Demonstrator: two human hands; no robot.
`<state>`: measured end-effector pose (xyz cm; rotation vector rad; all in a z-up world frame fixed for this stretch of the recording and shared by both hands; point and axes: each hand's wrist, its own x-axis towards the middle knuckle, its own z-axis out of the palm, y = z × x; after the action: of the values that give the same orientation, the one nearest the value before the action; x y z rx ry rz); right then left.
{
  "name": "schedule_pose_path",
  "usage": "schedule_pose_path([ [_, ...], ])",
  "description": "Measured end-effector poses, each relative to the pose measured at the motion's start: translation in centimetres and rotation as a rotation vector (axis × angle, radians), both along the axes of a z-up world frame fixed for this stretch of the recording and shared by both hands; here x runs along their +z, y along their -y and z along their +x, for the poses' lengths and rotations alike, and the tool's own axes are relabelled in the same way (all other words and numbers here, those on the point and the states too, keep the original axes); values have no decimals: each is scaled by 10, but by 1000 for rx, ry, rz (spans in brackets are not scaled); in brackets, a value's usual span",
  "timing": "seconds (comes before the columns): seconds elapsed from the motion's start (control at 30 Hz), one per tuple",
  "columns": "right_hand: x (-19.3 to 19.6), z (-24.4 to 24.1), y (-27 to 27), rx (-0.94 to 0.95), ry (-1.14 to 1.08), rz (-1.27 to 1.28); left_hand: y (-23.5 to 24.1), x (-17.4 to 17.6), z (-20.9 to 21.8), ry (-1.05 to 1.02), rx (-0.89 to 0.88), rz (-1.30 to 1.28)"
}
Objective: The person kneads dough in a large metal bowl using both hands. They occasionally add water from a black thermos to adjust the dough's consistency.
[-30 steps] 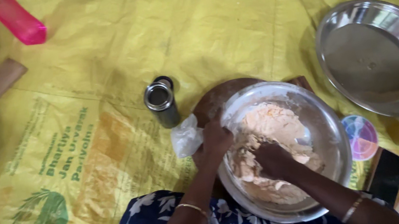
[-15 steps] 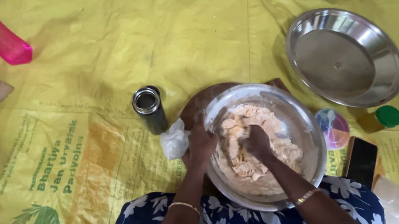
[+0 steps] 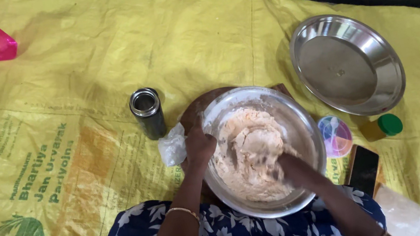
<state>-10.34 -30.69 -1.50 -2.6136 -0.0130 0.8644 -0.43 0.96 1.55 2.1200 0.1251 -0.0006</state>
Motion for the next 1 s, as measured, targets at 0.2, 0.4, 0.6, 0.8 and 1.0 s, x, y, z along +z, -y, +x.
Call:
schedule_pose_path([
  [0.2, -7, 60, -26, 128, 259, -192, -1, 4, 2, -44, -39, 15],
  [0.4, -25, 25, -53, 448, 606, -181, -2, 11, -3, 12, -36, -29],
  [0.6, 30, 16, -50, 604, -198, -394, 3, 9, -2, 44, -64, -15],
  [0.8, 60, 31, -88, 524, 181, -137, 1, -3, 7, -86, -87, 86],
  [1.0, 60, 72, -115, 576, 161, -338, -5, -14, 11, -37, -123, 128],
])
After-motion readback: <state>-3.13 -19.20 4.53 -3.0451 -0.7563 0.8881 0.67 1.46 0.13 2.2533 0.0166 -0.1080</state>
